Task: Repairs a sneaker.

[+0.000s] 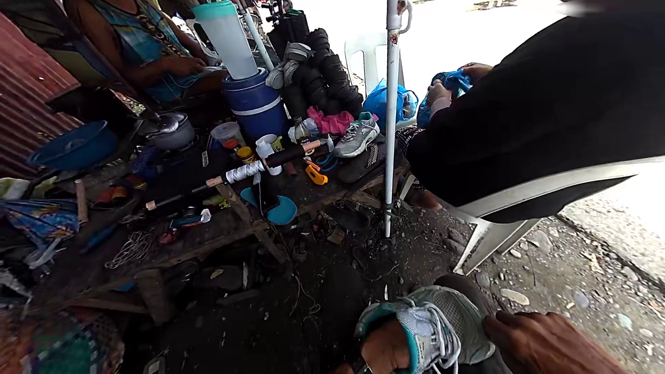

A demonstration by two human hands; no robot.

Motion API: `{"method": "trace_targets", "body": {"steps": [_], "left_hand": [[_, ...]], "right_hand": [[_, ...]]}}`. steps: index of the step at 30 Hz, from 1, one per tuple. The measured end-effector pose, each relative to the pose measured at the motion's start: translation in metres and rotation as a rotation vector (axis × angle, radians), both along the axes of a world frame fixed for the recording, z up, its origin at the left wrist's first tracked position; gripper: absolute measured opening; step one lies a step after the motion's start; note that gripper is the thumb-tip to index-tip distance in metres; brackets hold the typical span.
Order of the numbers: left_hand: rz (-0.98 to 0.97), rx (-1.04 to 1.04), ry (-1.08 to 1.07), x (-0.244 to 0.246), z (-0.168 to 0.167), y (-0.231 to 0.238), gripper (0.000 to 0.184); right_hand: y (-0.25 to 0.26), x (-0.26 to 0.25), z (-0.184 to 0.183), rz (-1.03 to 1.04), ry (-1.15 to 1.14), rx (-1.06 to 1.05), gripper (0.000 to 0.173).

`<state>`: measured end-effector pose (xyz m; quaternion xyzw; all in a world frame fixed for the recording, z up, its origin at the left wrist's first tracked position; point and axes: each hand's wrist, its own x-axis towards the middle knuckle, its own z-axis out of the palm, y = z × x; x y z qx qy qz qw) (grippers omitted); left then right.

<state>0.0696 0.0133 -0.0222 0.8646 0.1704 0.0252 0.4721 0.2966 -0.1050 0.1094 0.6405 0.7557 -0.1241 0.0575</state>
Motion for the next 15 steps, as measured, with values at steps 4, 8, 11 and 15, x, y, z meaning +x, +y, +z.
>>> {"method": "trace_targets", "body": {"steps": [4, 8, 11, 15], "left_hand": [[0.004, -0.04, -0.099, -0.002, -0.008, 0.002, 0.019], [0.182, -0.616, -0.215, -0.001, -0.011, 0.001, 0.018], [0.276, -1.001, -0.169, 0.003, -0.012, 0.003, 0.023], [0.326, -1.09, -0.177, 0.0, -0.017, 0.002, 0.026]], "right_hand": [[0.003, -0.005, 0.002, -0.049, -0.022, -0.06, 0.018], [0.002, -0.018, 0.001, -0.158, -0.054, -0.043, 0.02], [0.0, -0.02, -0.001, -0.213, -0.051, -0.035, 0.02], [-0.004, -0.019, -0.002, -0.216, -0.06, -0.012, 0.02]]}}
